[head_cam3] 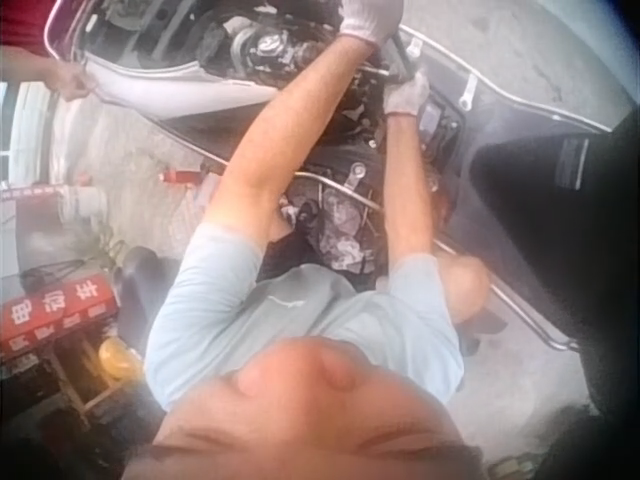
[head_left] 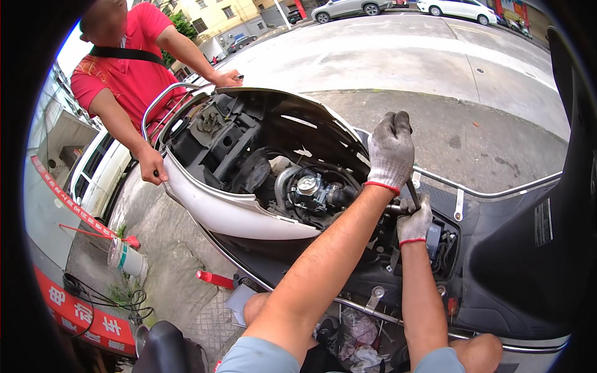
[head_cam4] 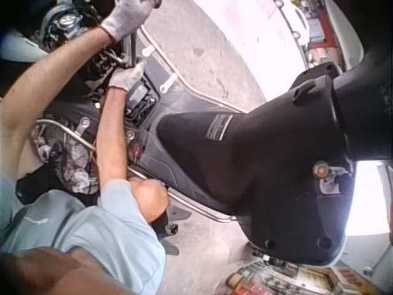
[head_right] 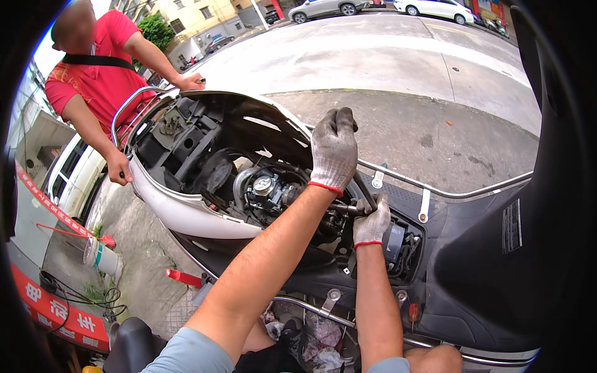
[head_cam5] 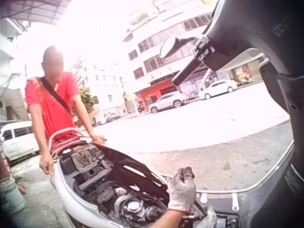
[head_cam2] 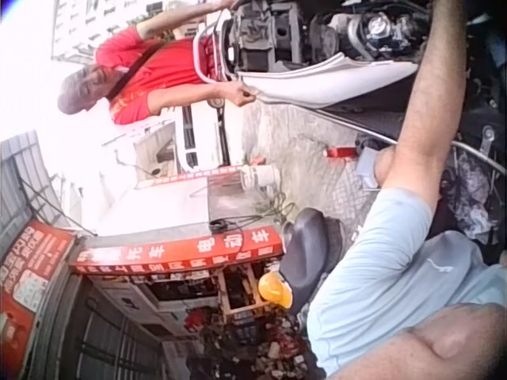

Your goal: The recorder uses a socket wrench to adjust or repair the internal engine components of a motor scooter.

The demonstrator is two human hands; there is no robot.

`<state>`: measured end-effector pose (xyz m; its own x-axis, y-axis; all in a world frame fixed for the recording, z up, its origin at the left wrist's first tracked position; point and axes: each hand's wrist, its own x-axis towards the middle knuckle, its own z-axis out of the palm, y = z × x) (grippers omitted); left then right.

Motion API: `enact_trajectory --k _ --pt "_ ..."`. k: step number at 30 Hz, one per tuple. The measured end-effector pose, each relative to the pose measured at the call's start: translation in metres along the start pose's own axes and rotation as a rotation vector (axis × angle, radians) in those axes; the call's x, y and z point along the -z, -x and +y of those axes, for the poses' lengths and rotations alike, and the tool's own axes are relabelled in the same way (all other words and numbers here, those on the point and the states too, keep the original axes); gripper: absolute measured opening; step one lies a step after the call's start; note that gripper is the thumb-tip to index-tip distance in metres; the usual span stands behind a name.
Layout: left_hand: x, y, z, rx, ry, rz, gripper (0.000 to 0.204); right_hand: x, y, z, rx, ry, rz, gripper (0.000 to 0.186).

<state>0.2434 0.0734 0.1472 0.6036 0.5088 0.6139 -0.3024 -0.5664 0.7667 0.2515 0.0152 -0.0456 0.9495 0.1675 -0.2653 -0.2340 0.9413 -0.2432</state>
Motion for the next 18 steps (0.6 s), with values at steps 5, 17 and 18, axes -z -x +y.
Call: enact_trajectory --k 5,17,18 --pt "-0.007 0.002 -0.007 -0.032 -0.027 0.018 0.034 -0.007 0.005 -0.006 0.02 0.002 0.035 0.03" --pt "-0.003 -0.002 -0.016 0.047 0.047 -0.054 0.041 0.003 -0.006 -0.007 -0.059 -0.001 -0.073 0.028" --pt "0.0 -0.003 -0.017 0.053 0.046 -0.054 0.041 0.004 -0.007 -0.008 -0.063 0.038 -0.132 0.028"
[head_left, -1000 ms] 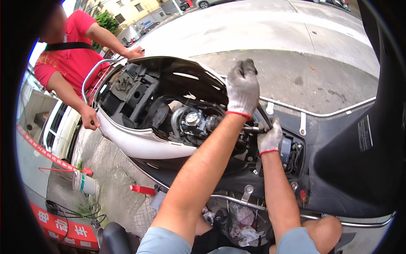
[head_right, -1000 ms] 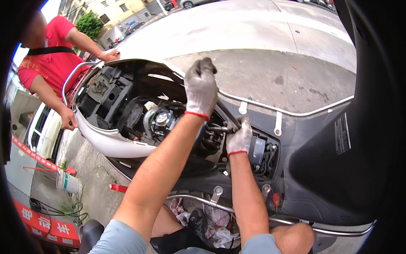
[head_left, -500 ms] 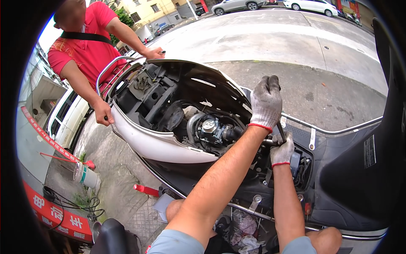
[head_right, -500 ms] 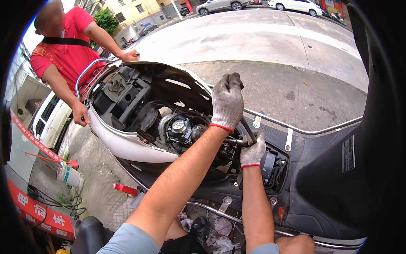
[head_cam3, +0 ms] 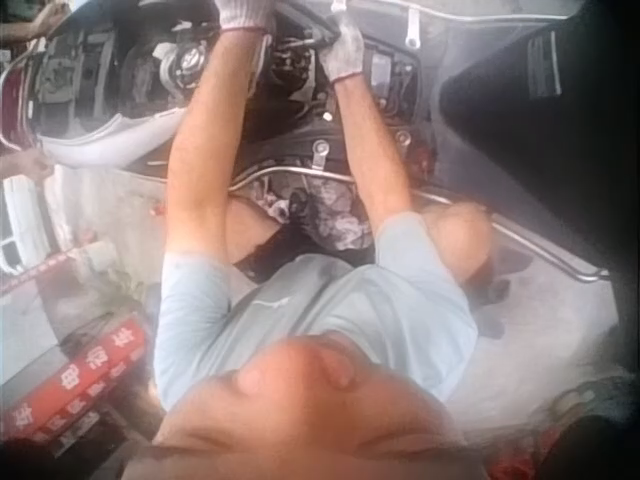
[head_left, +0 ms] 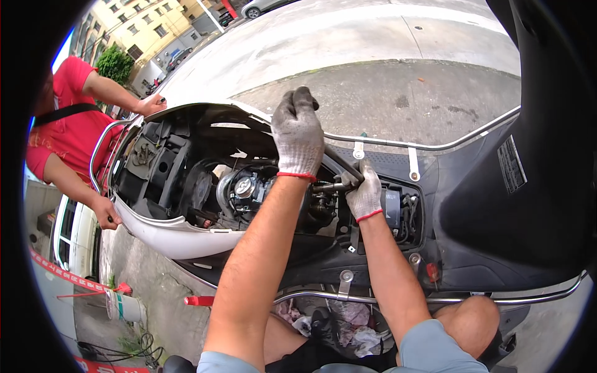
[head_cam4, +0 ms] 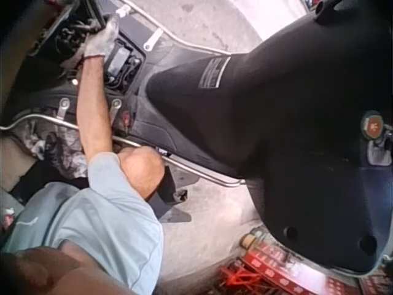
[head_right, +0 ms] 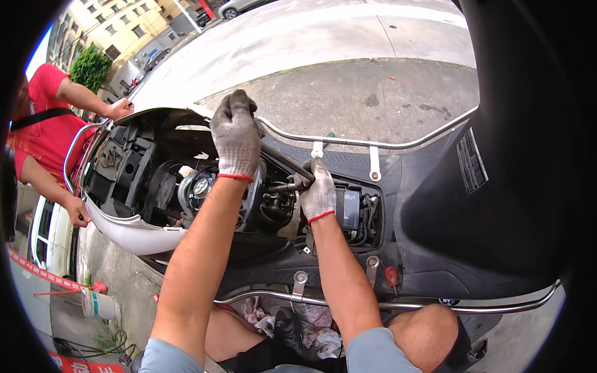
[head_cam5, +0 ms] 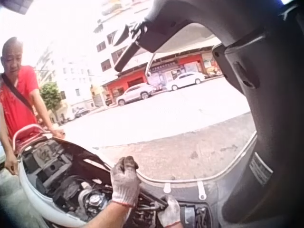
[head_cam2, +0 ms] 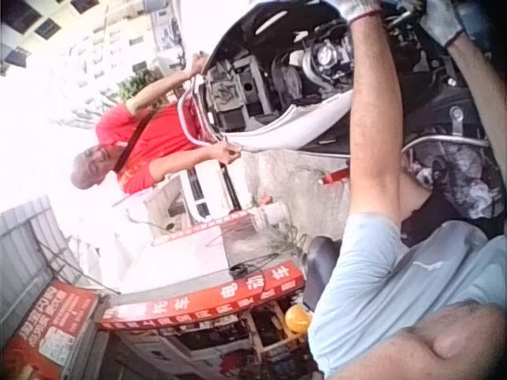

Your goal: The recorder uses a socket wrench to adjust or repair the internal engine components of a motor scooter.

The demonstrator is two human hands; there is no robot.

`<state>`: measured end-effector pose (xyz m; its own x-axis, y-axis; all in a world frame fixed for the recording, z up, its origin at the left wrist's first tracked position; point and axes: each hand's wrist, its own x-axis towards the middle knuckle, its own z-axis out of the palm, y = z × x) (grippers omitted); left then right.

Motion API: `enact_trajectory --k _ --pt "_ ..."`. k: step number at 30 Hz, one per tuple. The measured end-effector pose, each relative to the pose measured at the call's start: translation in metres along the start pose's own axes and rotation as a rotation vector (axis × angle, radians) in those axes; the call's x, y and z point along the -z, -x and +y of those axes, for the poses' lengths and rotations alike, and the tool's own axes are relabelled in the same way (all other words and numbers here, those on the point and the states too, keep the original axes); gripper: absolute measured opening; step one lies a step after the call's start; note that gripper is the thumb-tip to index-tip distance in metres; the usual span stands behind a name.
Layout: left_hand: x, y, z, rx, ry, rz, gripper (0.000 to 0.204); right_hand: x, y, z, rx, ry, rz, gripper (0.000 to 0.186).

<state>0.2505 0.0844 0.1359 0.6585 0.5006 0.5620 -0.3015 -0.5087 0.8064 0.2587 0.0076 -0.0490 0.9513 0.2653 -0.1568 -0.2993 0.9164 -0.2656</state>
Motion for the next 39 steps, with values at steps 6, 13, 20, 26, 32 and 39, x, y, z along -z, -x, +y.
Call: enact_trajectory --k 6,13,20,26,32,39 --pt "0.015 -0.003 -0.001 -0.037 0.007 -0.01 0.036 -0.002 0.0 0.0 0.031 0.109 -0.207 0.035" --pt "0.007 0.003 0.009 0.085 0.15 -0.023 0.031 -0.003 -0.002 0.003 0.074 0.102 -0.123 0.035" --pt "0.007 -0.005 0.021 0.296 0.391 -0.009 0.03 -0.016 0.002 0.002 0.061 0.147 -0.026 0.035" --pt "-0.002 -0.011 0.02 0.291 0.304 -0.036 0.032 -0.015 0.001 0.004 0.051 0.117 -0.028 0.036" --pt "-0.007 -0.015 0.017 0.228 0.142 -0.034 0.034 -0.017 0.002 0.003 0.054 0.109 -0.002 0.037" --pt "0.001 -0.015 0.014 0.189 0.128 -0.035 0.035 -0.007 0.002 0.004 0.006 -0.003 -0.082 0.036"
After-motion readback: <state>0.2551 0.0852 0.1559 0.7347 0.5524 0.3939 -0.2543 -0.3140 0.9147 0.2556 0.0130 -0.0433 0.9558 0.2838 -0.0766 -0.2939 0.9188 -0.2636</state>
